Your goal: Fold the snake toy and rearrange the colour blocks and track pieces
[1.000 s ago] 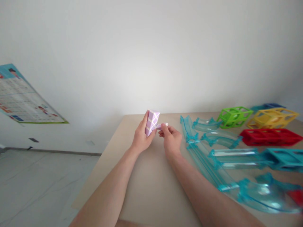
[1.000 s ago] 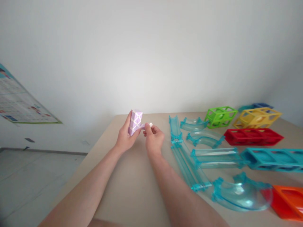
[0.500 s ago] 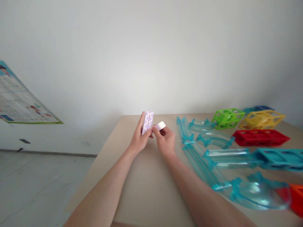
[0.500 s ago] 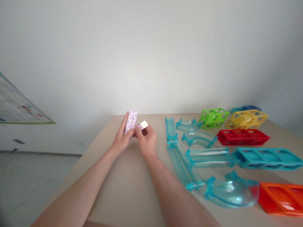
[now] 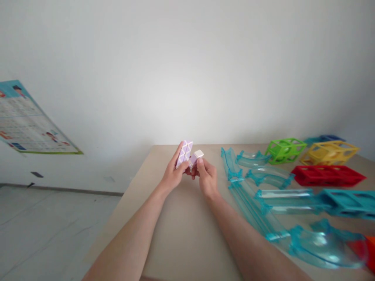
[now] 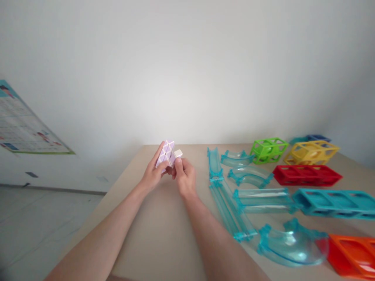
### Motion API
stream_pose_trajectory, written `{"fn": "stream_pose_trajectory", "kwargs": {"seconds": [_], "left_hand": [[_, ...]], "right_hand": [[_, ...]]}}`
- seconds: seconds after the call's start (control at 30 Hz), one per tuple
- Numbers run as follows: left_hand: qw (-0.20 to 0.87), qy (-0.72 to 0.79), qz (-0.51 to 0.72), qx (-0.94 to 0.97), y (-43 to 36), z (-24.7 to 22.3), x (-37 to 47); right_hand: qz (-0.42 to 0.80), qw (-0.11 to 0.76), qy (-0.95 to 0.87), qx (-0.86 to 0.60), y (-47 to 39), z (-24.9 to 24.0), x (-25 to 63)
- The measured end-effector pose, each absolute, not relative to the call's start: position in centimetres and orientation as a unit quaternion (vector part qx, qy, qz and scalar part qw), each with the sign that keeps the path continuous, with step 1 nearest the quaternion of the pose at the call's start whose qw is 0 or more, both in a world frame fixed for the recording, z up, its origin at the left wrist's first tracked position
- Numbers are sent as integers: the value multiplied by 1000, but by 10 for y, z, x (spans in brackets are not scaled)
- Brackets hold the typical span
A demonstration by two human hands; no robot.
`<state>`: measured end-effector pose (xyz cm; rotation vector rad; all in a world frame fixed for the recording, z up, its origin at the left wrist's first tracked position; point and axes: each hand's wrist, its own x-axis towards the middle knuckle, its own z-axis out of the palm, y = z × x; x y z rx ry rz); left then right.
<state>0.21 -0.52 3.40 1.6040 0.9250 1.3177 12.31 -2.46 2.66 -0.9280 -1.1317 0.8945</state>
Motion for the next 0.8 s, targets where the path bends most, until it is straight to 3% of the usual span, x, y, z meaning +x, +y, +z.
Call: {"fn": "stream_pose_trajectory", "kwargs": {"seconds": [0.3, 0.5, 0.8], "left_hand": [[433, 346, 488, 674, -9, 34, 0], [544, 273, 499, 617, -5, 33, -7], [309, 411, 445, 733, -4, 32, -14]], "right_hand": [[451, 658, -432, -421, -22, 24, 123], [567, 638, -342, -394, -18, 23, 115], [532, 600, -352, -483, -16, 18, 117]]}}
